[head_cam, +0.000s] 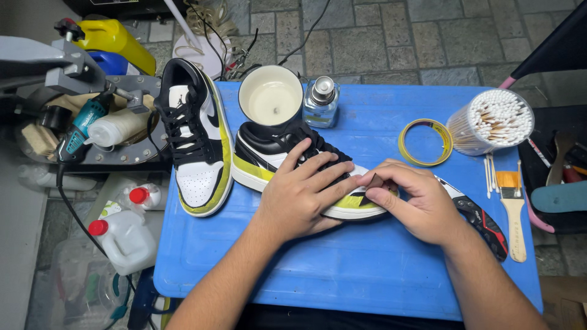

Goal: The person applies yellow masking tape to the midsole and side panels of a black and white sneaker. They smooth the tape along the edges and around the toe box, then rotate the shoe to continue taping the opposite side and heel area.

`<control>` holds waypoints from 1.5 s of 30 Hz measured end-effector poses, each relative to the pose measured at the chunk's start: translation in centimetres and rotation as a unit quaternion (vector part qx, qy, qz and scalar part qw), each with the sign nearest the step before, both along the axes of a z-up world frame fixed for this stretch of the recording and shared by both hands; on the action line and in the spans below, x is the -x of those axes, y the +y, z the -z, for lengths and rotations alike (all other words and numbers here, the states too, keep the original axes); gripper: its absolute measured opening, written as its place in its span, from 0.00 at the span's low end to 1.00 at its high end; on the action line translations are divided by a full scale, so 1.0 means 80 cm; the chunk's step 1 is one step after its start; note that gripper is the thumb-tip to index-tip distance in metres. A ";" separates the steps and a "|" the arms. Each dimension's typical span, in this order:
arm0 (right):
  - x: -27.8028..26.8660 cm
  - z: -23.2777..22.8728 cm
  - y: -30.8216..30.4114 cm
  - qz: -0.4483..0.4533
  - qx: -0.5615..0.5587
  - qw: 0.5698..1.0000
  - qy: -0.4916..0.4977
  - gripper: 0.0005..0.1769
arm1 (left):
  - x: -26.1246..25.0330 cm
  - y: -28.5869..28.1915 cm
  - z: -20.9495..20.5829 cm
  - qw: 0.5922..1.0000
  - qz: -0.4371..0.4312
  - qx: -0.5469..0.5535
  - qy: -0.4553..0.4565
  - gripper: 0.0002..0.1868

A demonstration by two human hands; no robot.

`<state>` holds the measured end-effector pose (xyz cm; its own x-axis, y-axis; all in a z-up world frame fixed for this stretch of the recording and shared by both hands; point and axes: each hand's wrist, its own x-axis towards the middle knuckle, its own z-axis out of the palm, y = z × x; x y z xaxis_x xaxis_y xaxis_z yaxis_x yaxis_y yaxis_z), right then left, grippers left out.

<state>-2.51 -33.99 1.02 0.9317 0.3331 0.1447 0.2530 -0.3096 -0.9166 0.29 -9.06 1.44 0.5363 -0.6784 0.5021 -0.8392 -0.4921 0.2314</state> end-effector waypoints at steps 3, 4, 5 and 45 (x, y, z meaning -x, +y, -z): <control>0.003 0.005 0.004 -0.006 -0.028 1.000 -0.005 0.10 | 0.004 0.003 0.003 1.000 0.000 0.007 0.010 0.37; 0.004 0.006 0.002 -0.012 -0.031 0.999 -0.018 0.10 | 0.006 0.004 0.004 1.000 0.000 0.009 0.015 0.37; 0.005 0.007 0.001 -0.018 -0.035 0.999 -0.031 0.10 | 0.007 0.004 0.005 1.000 -0.005 0.011 0.011 0.36; 0.009 0.007 -0.001 -0.015 -0.006 0.996 -0.083 0.08 | 0.006 0.001 0.004 0.999 -0.019 0.027 0.007 0.33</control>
<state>-3.19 -34.04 0.44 0.8839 0.3583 0.3005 0.4112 -0.2897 -0.8643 -0.23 -9.01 1.11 0.5687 -0.6292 0.5299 -0.8164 -0.5104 0.2701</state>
